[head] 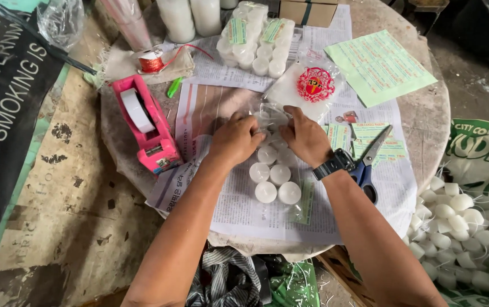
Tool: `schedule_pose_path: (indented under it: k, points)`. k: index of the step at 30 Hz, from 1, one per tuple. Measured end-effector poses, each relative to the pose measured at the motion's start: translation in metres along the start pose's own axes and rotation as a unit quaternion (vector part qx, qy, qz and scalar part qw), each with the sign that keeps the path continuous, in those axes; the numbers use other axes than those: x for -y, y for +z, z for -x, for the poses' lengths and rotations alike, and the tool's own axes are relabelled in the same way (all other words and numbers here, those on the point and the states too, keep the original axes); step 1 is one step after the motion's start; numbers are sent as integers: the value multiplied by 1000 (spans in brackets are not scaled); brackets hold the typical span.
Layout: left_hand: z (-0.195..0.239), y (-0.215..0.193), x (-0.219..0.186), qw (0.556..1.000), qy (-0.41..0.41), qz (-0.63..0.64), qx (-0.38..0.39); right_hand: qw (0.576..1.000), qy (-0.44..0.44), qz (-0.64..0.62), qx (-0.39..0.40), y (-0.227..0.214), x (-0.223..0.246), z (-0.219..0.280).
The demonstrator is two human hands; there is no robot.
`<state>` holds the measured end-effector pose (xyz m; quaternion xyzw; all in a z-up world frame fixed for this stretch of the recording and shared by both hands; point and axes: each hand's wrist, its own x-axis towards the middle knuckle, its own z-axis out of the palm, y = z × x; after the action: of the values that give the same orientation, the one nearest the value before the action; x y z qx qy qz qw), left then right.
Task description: The person is packaging small white tealight candles by picking them up individually and arranging them inside a clear plastic bag.
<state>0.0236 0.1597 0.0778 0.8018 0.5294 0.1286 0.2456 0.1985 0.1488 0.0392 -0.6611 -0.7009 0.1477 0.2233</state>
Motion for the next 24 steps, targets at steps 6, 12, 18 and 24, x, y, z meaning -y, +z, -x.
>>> schedule_pose_path:
  k: [6,12,18,24]
  points:
    - [-6,2,10,999,22,-36,18,998,-61,2,18,-7,10,2]
    - [-14,3,25,996,-56,-62,-40,997,-46,24,-58,-7,2,-2]
    - [-20,11,31,999,-33,-26,-24,998,-31,49,-26,-9,10,-2]
    - [23,-21,5,994,-79,-26,74,981,48,159,101,-42,34,26]
